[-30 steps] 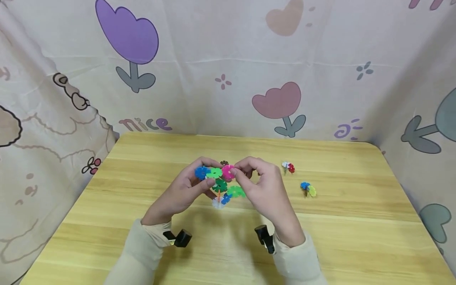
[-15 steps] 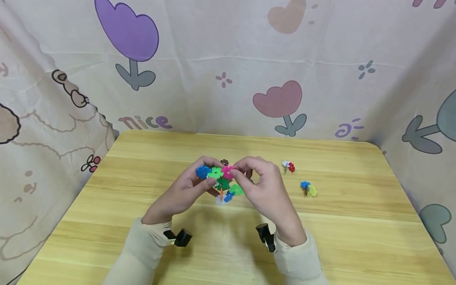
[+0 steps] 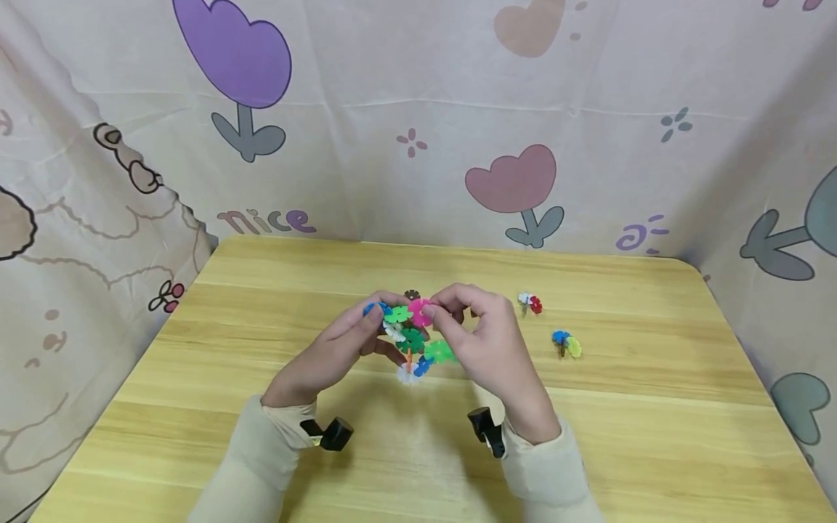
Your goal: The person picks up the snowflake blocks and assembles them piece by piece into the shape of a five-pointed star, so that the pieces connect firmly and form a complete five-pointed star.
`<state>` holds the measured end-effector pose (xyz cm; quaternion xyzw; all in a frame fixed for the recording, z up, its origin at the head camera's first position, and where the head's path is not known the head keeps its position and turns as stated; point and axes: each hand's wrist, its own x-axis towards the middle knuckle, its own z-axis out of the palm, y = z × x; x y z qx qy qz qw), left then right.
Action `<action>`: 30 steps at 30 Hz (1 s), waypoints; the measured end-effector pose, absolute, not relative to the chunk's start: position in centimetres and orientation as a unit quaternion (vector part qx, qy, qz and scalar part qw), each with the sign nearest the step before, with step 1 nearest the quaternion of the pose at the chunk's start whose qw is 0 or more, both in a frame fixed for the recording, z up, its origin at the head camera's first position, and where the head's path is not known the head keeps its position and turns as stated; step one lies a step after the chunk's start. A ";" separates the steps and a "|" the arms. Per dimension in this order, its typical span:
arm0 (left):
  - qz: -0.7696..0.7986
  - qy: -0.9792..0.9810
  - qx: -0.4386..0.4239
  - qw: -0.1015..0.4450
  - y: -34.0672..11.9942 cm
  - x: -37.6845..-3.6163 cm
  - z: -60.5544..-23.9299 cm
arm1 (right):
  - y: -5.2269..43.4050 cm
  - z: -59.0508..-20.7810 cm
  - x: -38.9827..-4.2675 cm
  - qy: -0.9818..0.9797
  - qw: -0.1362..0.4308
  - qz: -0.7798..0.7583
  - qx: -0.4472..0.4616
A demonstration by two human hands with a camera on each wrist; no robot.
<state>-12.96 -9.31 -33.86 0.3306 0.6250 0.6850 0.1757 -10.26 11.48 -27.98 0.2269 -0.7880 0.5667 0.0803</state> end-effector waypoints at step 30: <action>0.698 0.633 0.292 0.164 -7.9 -12.8 -34.7 | 12.9 -30.9 -11.9 -0.787 0.023 0.590 0.180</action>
